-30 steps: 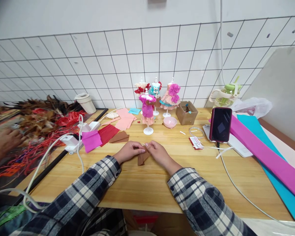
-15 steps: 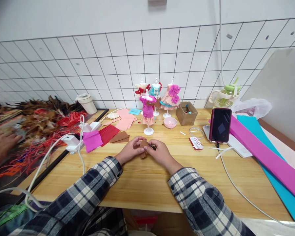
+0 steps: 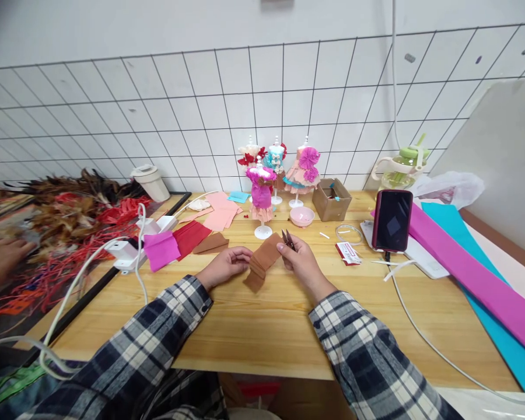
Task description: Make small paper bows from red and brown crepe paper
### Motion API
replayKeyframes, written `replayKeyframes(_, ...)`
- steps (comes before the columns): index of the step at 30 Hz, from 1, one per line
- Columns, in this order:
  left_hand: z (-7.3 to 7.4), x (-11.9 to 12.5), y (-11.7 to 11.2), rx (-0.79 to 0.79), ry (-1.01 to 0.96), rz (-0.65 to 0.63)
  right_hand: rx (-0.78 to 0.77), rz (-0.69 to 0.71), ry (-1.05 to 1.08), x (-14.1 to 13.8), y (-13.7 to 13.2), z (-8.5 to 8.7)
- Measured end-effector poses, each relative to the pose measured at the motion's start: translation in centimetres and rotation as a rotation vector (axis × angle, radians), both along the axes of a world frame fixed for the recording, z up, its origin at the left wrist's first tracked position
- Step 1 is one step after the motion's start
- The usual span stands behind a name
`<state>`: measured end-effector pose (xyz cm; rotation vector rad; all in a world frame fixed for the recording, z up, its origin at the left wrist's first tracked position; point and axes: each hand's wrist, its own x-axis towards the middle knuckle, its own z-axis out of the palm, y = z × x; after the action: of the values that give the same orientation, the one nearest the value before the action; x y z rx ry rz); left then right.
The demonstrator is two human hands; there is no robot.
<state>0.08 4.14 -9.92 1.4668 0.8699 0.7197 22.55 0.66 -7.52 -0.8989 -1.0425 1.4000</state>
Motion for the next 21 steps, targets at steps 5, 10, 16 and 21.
replayKeyframes(5, 1.1, -0.3, 0.0, 0.187, -0.226, -0.018, -0.016, 0.081, -0.027, -0.2, -0.2, 0.1)
replayKeyframes(10, 2.2, 1.5, -1.8, 0.185, -0.276, -0.087, 0.038, 0.233, -0.210, -1.3, -0.6, -0.2)
replayKeyframes(16, 1.5, 2.7, -2.8, 0.000, -0.009, -0.164, 0.028, 0.154, -0.142, -0.9, -0.6, 0.1)
replayKeyframes(21, 1.9, 1.3, -1.4, 0.382, 0.267, 0.025, -0.006, -0.033, -0.083, -0.4, -0.1, 0.3)
